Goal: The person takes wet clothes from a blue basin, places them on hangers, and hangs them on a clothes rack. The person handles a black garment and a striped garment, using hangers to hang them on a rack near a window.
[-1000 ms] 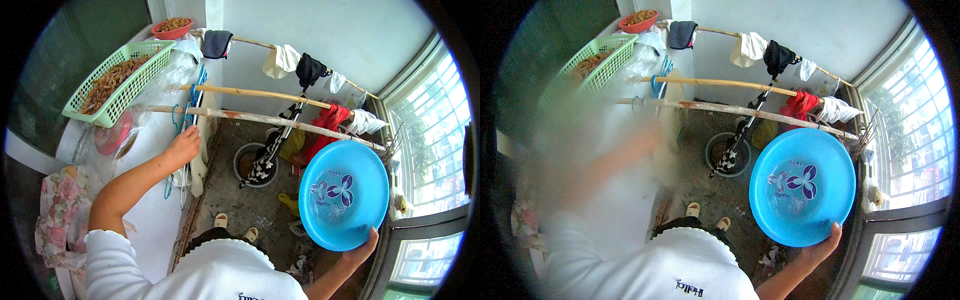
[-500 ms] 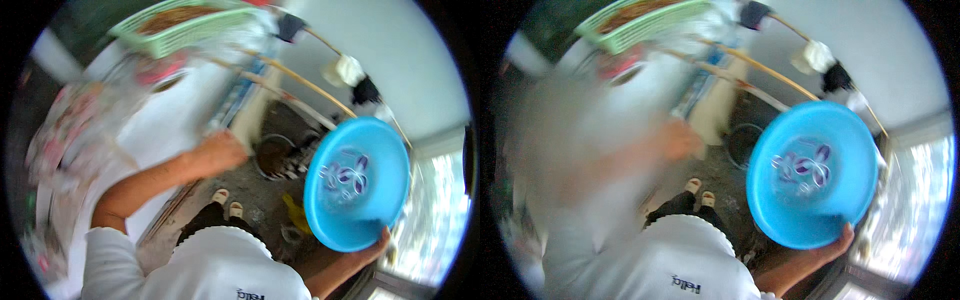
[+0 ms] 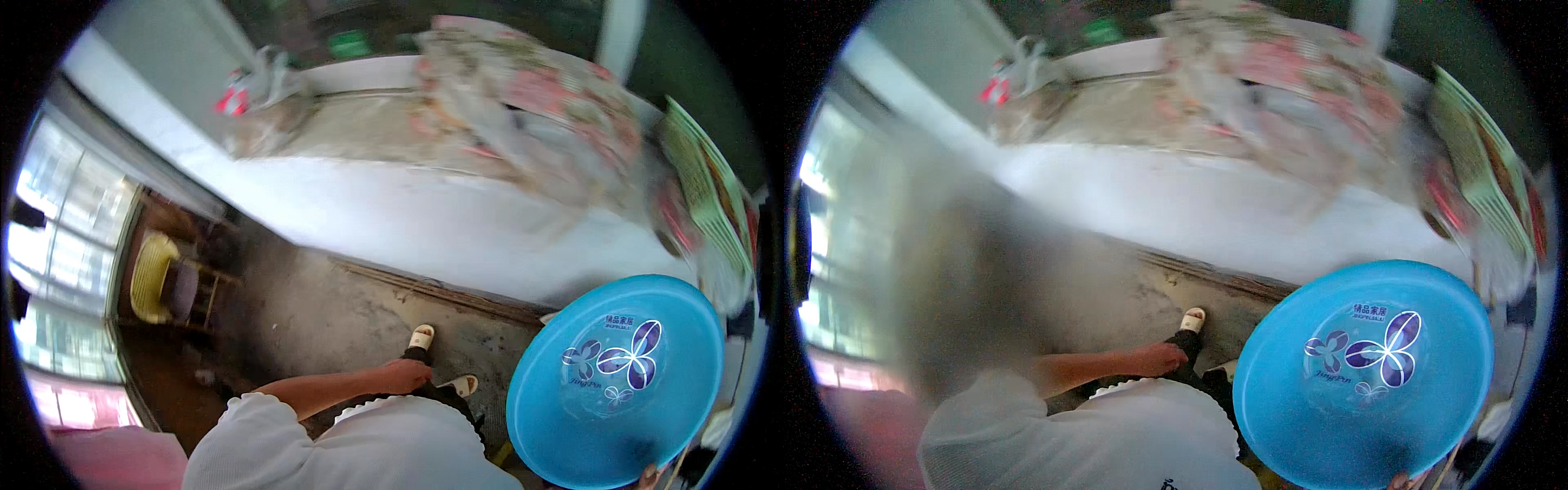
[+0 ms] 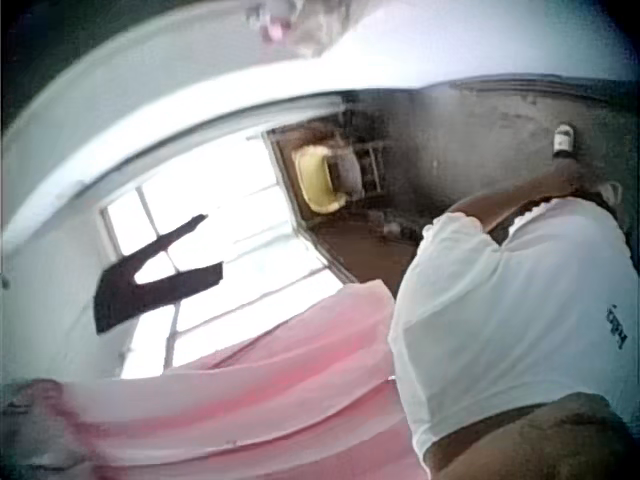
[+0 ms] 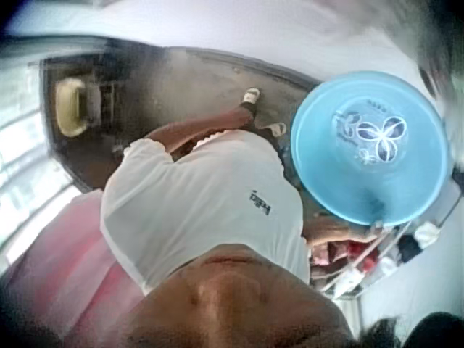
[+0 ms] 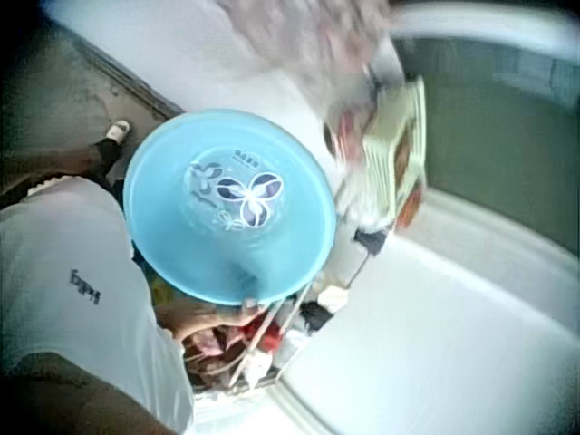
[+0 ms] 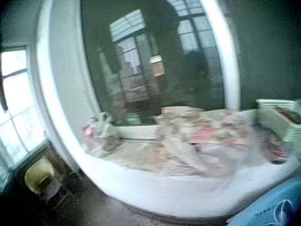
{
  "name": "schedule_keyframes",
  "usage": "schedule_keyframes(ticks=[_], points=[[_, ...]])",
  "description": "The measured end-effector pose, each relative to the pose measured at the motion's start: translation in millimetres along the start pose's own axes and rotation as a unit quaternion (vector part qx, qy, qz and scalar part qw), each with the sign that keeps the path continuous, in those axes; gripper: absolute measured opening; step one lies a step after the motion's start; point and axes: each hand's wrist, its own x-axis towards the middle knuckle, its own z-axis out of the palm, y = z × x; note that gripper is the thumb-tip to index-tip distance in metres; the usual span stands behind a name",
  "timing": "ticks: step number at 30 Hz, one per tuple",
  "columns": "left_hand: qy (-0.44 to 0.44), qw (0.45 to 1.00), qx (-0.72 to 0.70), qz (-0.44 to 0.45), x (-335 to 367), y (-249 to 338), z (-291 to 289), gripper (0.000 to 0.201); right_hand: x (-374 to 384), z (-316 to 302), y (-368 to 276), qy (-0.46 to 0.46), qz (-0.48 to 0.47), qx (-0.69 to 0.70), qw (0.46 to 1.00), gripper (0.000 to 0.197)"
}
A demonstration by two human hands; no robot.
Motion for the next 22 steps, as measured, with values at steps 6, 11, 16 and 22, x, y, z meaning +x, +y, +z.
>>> schedule_keyframes(ticks=[6,11,16,22], points=[[0.088,0.994,-0.007,-0.066,-67.7,52.7,30.4,0.026,-30.3,11.5,-73.1,-0.258,-0.092,-0.073,0.959,0.051],[0.172,0.981,-0.054,-0.076,-187.0,9.4,42.2,0.03,-183.1,94.2,-75.5,-0.345,0.052,-0.073,0.934,0.058],[0.232,0.937,-0.169,-0.198,-282.1,-41.5,45.6,0.035,-312.1,183.5,-42.5,-0.5,0.2,-0.081,0.839,0.05],[0.418,0.829,-0.326,-0.179,-321.7,-100.4,85.9,0.042,-384.7,257.5,4.5,-0.63,0.268,-0.094,0.723,0.037]])
